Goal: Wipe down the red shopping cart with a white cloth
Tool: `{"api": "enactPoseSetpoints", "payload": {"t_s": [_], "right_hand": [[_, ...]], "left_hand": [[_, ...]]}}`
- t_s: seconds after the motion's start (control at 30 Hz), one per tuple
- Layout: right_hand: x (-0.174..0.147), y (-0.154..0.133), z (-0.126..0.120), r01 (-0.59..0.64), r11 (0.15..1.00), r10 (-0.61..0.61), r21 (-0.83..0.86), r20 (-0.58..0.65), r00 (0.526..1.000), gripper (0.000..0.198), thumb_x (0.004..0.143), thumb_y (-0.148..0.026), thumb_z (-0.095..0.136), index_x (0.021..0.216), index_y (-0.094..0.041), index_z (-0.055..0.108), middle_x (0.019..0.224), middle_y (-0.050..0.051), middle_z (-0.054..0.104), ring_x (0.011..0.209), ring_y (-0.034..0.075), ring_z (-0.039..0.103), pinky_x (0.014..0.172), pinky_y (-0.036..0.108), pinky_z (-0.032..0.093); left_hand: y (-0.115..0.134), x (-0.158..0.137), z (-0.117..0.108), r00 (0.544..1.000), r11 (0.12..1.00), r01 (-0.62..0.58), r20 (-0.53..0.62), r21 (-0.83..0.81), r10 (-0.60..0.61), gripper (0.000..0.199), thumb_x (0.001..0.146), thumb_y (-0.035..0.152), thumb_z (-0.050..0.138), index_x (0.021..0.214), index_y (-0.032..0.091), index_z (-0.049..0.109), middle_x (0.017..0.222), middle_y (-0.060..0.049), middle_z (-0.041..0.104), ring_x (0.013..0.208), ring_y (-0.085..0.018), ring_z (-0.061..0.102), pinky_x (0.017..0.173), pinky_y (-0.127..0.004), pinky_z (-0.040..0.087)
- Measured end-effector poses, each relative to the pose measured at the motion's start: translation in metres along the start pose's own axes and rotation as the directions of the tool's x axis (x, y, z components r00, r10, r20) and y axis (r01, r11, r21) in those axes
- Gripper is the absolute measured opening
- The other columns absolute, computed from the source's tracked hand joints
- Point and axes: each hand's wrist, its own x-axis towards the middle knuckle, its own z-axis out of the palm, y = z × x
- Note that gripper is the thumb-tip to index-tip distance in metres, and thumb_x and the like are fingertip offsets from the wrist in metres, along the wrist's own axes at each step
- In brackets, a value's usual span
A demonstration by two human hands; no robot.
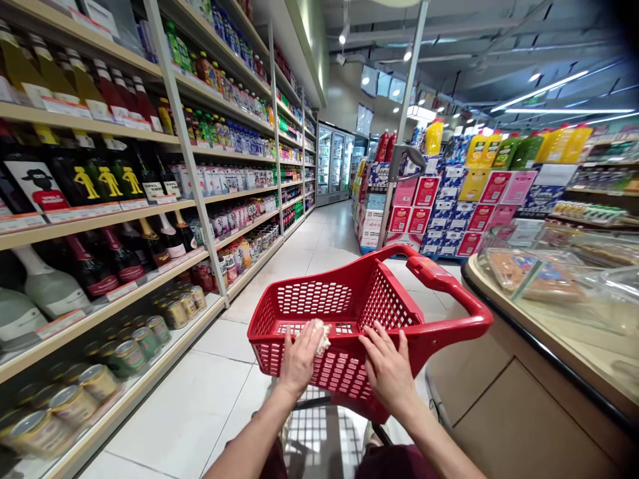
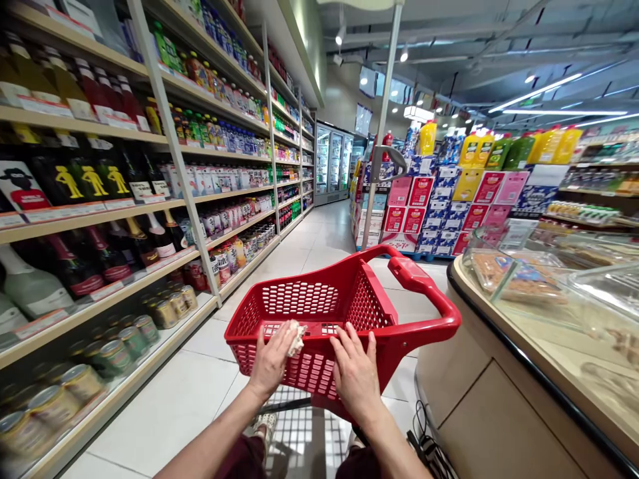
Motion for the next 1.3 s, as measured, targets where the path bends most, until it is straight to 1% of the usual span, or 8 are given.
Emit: {"api": "enactPoseSetpoints", "payload": {"t_s": [0.2, 0.37, 0.57, 0.73, 0.9, 1.07, 1.23, 1.3], "right_hand": [[0.0, 0.008, 0.0, -0.042, 0.998, 0.04, -0.038, -0.046, 0.998, 0.034, 0.078, -0.014, 0.037, 0.104, -0.019, 0.058, 0.114, 0.007, 0.058, 0.117, 0.023, 0.041, 0.102, 0.05, 0.012], [0.002, 0.001, 0.0, -0.04, 0.999, 0.04, 0.021, -0.019, 0.999, 0.034, 0.078, -0.014, 0.037, 0.105, -0.019, 0.058, 0.115, 0.006, 0.057, 0.117, 0.022, 0.042, 0.104, 0.049, 0.01], [-0.001, 0.006, -0.004, -0.04, 0.998, 0.039, -0.041, -0.023, 0.999, 0.033, 0.078, -0.016, 0.038, 0.104, -0.018, 0.058, 0.113, 0.007, 0.058, 0.116, 0.023, 0.042, 0.102, 0.051, 0.011], [-0.003, 0.003, -0.002, 0.019, 0.999, -0.019, -0.038, 0.006, 1.0, 0.034, 0.078, -0.015, 0.038, 0.105, -0.018, 0.057, 0.116, 0.006, 0.057, 0.116, 0.022, 0.042, 0.103, 0.049, 0.011], [-0.004, 0.006, -0.002, -0.031, 0.998, 0.03, -0.054, -0.023, 0.999, 0.033, 0.078, -0.015, 0.038, 0.104, -0.018, 0.058, 0.113, 0.007, 0.059, 0.115, 0.023, 0.043, 0.102, 0.05, 0.013], [-0.002, -0.003, 0.0, 0.031, 0.999, -0.031, -0.019, -0.003, 1.0, 0.034, 0.078, -0.015, 0.038, 0.106, -0.018, 0.057, 0.116, 0.007, 0.057, 0.117, 0.023, 0.041, 0.102, 0.049, 0.012], [-0.009, 0.005, 0.0, -0.035, 0.999, 0.035, -0.024, -0.015, 0.999, 0.034, 0.078, -0.015, 0.038, 0.105, -0.018, 0.058, 0.114, 0.007, 0.058, 0.116, 0.023, 0.043, 0.102, 0.05, 0.012], [-0.01, 0.003, 0.0, -0.032, 0.999, 0.032, -0.018, -0.018, 0.999, 0.034, 0.078, -0.015, 0.037, 0.105, -0.018, 0.058, 0.114, 0.008, 0.058, 0.116, 0.023, 0.043, 0.102, 0.05, 0.013]], "left_hand": [[-0.032, -0.014, 0.0, 0.939, 0.937, 0.336, -0.108, 0.093, -0.326, 0.051, 0.079, 0.007, 0.03, 0.129, 0.017, 0.035, 0.121, -0.014, 0.052, 0.112, -0.024, 0.049, 0.1, -0.059, 0.013], [-0.004, -0.003, 0.004, 0.998, 0.998, 0.059, 0.013, -0.015, -0.059, 0.056, 0.076, 0.0, 0.028, 0.125, 0.023, 0.04, 0.125, -0.006, 0.05, 0.118, -0.018, 0.043, 0.104, -0.053, 0.013], [-0.008, -0.005, -0.001, 0.947, 0.949, 0.308, -0.122, 0.065, -0.299, 0.05, 0.079, 0.003, 0.03, 0.126, 0.016, 0.039, 0.121, -0.011, 0.053, 0.112, -0.022, 0.048, 0.105, -0.053, 0.009], [0.007, 0.001, 0.003, 1.0, 0.999, 0.02, -0.012, -0.038, -0.021, 0.052, 0.079, 0.003, 0.03, 0.127, 0.022, 0.037, 0.127, -0.006, 0.049, 0.119, -0.017, 0.042, 0.105, -0.05, 0.012], [-0.004, -0.002, 0.002, 0.967, 0.97, 0.239, -0.098, 0.033, -0.235, 0.048, 0.082, 0.007, 0.028, 0.128, 0.019, 0.036, 0.121, -0.009, 0.054, 0.117, -0.021, 0.044, 0.103, -0.053, 0.015], [0.018, 0.005, 0.006, 0.999, 0.998, 0.025, -0.036, -0.054, -0.027, 0.049, 0.08, 0.006, 0.031, 0.126, 0.023, 0.038, 0.127, -0.006, 0.048, 0.119, -0.018, 0.041, 0.105, -0.05, 0.012], [0.0, -0.003, 0.0, 0.964, 0.965, 0.259, -0.076, 0.042, -0.255, 0.051, 0.08, 0.006, 0.03, 0.129, 0.019, 0.035, 0.126, -0.01, 0.049, 0.117, -0.021, 0.044, 0.104, -0.053, 0.011], [0.003, -0.003, 0.0, 0.974, 0.974, 0.223, -0.06, 0.046, -0.22, 0.051, 0.08, 0.006, 0.03, 0.129, 0.02, 0.035, 0.127, -0.01, 0.048, 0.118, -0.021, 0.042, 0.104, -0.053, 0.011]]}}
